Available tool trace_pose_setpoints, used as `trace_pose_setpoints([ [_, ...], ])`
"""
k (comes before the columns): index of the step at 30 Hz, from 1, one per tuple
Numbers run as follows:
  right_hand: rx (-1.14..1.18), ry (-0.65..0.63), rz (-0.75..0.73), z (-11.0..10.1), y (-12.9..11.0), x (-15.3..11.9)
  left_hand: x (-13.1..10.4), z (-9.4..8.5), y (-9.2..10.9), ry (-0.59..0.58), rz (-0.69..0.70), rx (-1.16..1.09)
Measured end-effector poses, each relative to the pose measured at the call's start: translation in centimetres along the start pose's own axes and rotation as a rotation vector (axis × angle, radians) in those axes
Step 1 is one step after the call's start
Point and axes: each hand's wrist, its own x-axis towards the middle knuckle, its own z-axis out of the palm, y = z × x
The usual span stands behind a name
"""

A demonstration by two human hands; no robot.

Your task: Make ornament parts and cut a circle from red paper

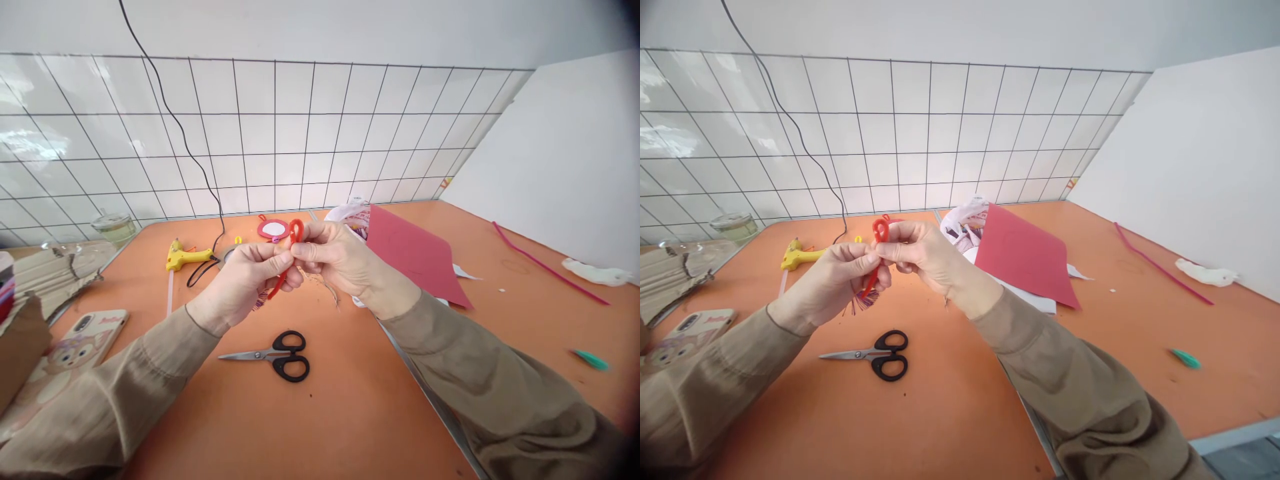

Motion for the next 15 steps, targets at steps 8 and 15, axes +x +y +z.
trace_pose_setpoints([
  [8, 0.106, 0.068, 0.061, 0.0, 0.4, 0.1, 0.0, 0.1, 0.8, -0.02, 0.027, -0.049],
  [15, 0.136, 0.092, 0.085, -0.1, 1.2, 0.4, 0.1, 0.3, 1.1, 0.039, 0.022, 0.014],
])
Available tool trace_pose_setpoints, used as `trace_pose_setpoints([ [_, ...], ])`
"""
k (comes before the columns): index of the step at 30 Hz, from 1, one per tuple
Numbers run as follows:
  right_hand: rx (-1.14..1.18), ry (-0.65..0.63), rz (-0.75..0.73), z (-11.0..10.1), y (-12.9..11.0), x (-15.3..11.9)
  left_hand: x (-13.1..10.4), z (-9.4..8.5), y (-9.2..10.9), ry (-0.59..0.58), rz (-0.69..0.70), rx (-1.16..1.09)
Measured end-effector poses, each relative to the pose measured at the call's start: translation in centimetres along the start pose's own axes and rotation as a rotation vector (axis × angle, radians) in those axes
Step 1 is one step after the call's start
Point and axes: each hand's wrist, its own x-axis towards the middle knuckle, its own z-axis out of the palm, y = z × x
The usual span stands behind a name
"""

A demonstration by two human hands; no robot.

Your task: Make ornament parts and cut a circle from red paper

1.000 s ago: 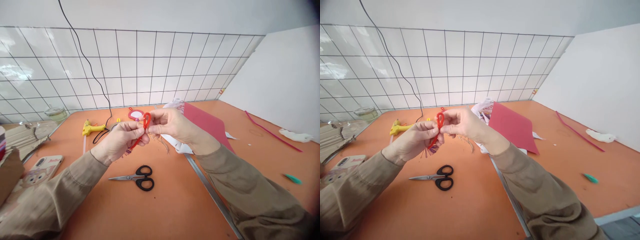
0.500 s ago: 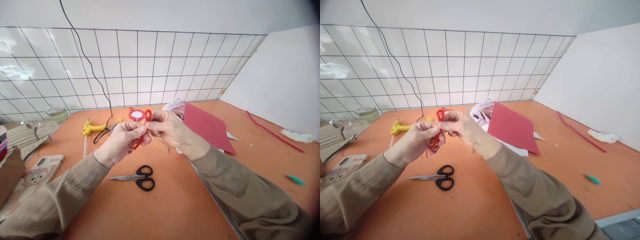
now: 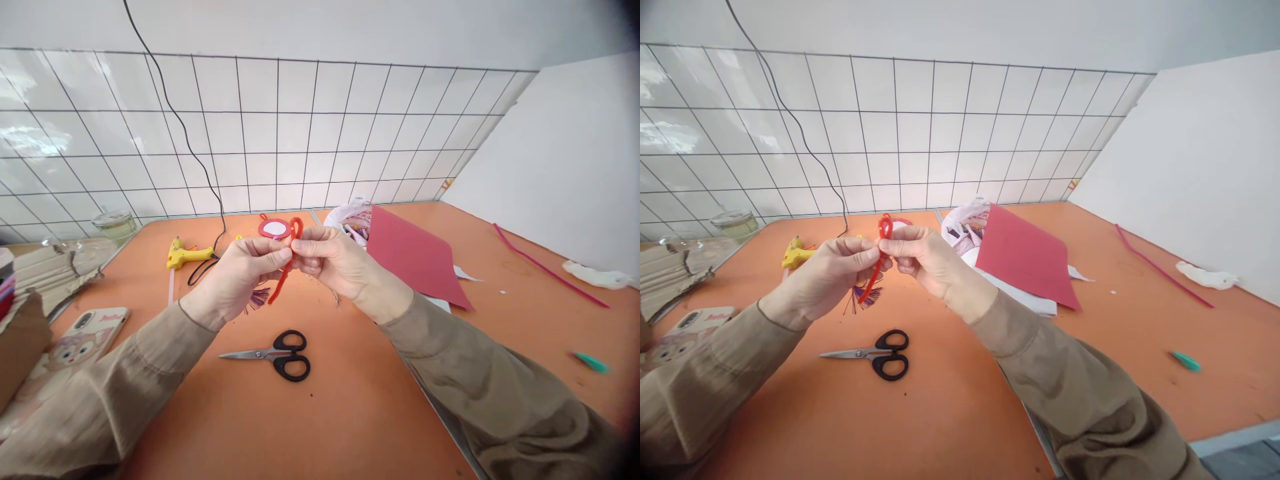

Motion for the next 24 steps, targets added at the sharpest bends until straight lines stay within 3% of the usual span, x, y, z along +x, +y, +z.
trace_pose_setpoints([
  [7, -0.066, -0.051, -0.006, 0.09, -0.06, -0.17, 0.13, -0.48, -0.08, 0.05, -0.091, -0.069],
  [14, -0.151, -0.041, -0.121, 0.2, -0.67, -0.64, 0.35, -0.85, -0.31, 0.046, -0.068, -0.076],
  [21, -0.168, -0.015, -0.139, 0.48, -0.74, -0.81, 0.03, -0.39, -0.21, -0.069, -0.057, 0.016],
  [24, -0.229, 0.012, -0.176, 0.67, -0.82, -0.96, 0.05, -0.43, -0.16, -0.054, -0.042, 0.045],
])
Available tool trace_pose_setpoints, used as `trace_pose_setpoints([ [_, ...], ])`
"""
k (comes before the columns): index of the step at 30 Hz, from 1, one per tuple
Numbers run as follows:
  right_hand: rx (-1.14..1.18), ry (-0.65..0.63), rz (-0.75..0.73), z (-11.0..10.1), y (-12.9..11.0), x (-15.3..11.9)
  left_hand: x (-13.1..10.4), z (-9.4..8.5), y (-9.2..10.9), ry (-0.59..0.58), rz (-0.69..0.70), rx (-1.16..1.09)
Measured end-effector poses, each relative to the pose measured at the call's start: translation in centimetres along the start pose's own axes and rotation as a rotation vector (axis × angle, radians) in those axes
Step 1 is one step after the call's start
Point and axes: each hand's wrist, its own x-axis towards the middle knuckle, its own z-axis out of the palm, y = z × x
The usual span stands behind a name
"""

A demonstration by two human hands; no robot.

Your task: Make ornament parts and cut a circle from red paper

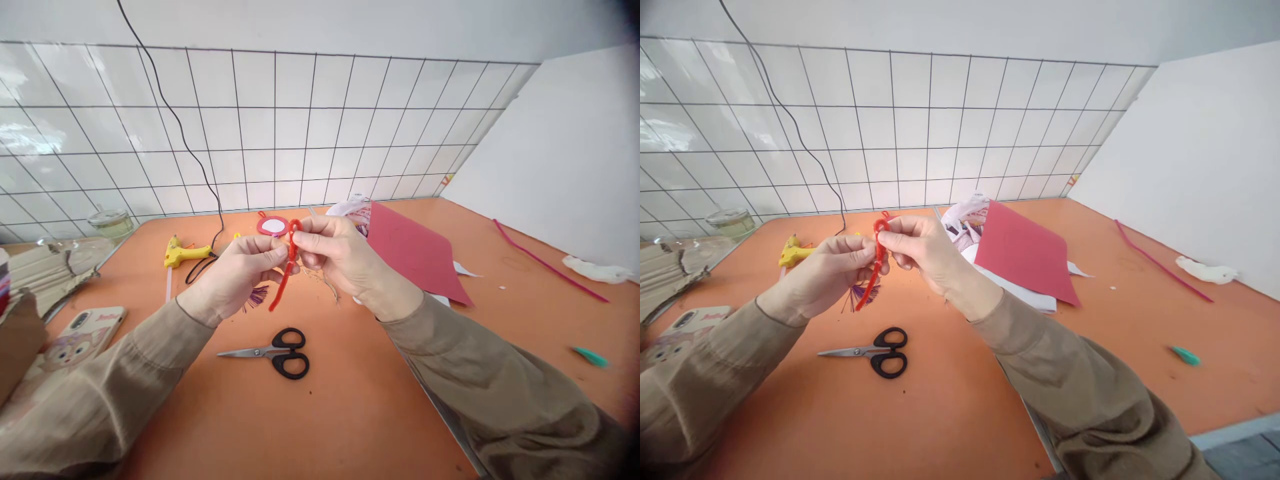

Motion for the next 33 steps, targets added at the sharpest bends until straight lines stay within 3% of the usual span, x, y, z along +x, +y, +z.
trace_pose_setpoints([
  [6, -0.074, 0.071, -0.001, 0.1, -0.2, -0.2, 0.0, -0.3, -0.1, 0.046, 0.095, 0.113],
  [11, -0.112, 0.047, -0.022, 0.2, -0.2, -0.4, 0.1, -0.3, 0.0, 0.048, 0.031, -0.006],
  [16, -0.421, 0.23, -0.28, 0.9, -0.1, -1.1, 0.3, -0.6, 0.1, 0.131, 0.07, -0.165],
  [26, -0.865, 0.211, -0.6, 1.3, 0.8, -1.3, 0.3, 0.2, -0.3, 0.18, 0.141, -0.178],
  [33, -0.914, 0.118, -0.626, 1.3, 0.7, -1.3, 0.0, 0.7, -0.3, 0.132, 0.132, -0.13],
])
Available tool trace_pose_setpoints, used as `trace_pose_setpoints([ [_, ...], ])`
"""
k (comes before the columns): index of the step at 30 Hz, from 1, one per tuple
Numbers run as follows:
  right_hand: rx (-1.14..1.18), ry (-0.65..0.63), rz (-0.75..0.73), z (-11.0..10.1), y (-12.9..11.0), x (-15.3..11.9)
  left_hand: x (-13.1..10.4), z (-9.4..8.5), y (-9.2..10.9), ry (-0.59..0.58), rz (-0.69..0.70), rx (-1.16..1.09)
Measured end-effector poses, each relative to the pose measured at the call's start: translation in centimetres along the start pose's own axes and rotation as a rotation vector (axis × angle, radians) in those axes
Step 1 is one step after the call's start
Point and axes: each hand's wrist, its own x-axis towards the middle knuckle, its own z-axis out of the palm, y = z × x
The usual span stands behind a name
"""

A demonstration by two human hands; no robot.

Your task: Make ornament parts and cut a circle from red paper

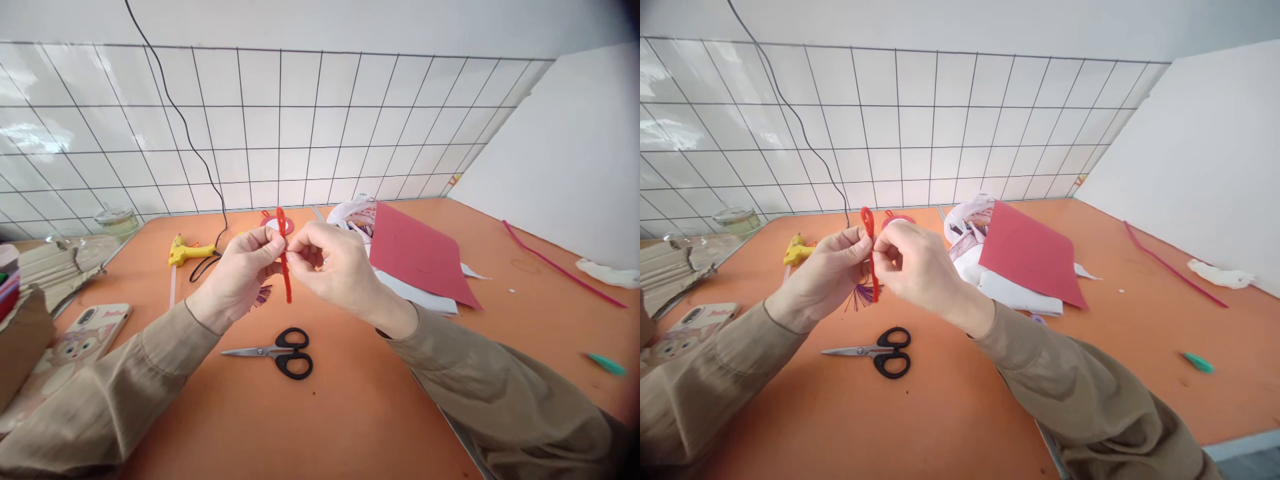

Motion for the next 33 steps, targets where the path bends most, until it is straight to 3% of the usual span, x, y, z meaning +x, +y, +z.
trace_pose_setpoints([
  [10, 0.129, -0.032, 0.054, 0.3, 0.0, 0.0, -0.2, 0.6, 0.0, 0.009, -0.007, 0.01],
  [15, 0.214, -0.212, -0.025, 0.2, -1.2, -0.7, 0.7, -0.7, 0.7, 0.272, 0.048, -0.026],
  [17, 0.29, -0.247, 0.008, -0.1, -1.2, -0.6, 0.9, -1.1, 1.2, 0.264, 0.036, -0.06],
  [20, 0.345, -0.178, 0.112, -0.8, -0.1, -0.1, 1.0, -1.2, 1.6, 0.191, 0.025, -0.081],
  [23, 0.336, -0.109, 0.192, -1.1, 1.4, 0.4, 0.8, -0.9, 1.8, 0.196, 0.004, -0.074],
  [29, 0.079, -0.048, 0.125, -0.5, 3.5, 0.6, 0.6, -0.8, 2.2, 0.201, -0.029, -0.071],
  [33, -0.104, -0.009, 0.208, -0.5, 4.9, 0.8, 0.4, -0.8, 2.3, 0.167, -0.027, -0.087],
])
